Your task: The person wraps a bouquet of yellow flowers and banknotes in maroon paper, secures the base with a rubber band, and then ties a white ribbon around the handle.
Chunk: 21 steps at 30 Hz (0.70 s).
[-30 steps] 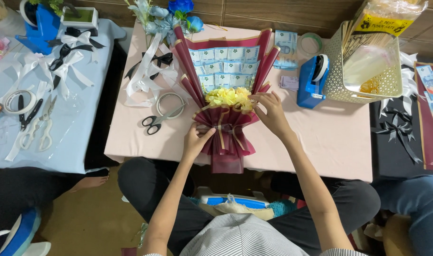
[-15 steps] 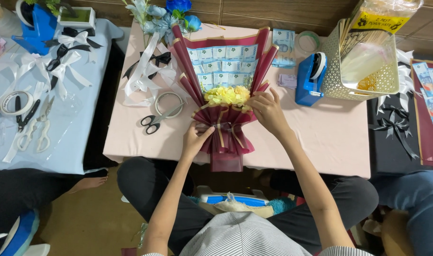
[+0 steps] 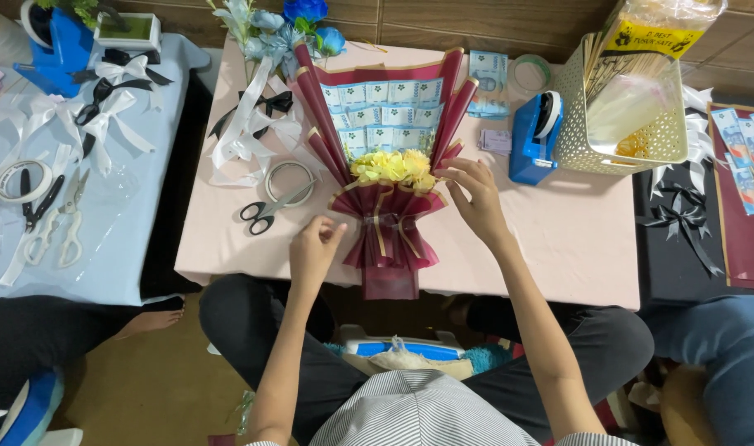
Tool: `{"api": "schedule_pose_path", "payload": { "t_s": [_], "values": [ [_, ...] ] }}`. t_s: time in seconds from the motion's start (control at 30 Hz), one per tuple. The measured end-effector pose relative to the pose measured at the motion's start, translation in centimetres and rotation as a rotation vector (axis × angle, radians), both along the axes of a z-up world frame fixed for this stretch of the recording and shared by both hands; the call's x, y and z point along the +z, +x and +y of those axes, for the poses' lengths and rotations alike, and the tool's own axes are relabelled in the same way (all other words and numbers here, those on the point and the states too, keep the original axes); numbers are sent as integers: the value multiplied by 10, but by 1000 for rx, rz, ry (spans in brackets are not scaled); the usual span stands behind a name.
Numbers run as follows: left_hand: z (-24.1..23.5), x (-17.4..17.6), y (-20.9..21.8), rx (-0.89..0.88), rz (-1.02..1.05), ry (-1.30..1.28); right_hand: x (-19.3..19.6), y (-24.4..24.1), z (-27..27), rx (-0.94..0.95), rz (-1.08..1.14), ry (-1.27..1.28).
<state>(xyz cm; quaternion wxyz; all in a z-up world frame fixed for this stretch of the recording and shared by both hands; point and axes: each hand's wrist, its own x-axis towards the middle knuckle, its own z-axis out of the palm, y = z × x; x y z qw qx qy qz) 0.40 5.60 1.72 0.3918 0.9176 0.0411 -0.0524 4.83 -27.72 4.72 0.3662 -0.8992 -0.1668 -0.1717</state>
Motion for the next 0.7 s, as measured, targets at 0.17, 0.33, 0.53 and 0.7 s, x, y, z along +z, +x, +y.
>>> {"api": "schedule_pose_path", "payload": {
  "t_s": [0.17, 0.33, 0.53, 0.7],
  "values": [
    [-54, 43, -8, -246, -538, -30, -15, 5, 7, -3, -23, -24],
    [-104, 8, 16, -540, -618, -218, -23, 11, 23, 42, -36, -57],
    [-106, -24, 33, -572, -667, 281, -33, 16, 25, 32, 50, -144],
    [-105, -28, 35, -577, -684, 369, -21, 9, 29, 16, 71, -127]
  ]
}}
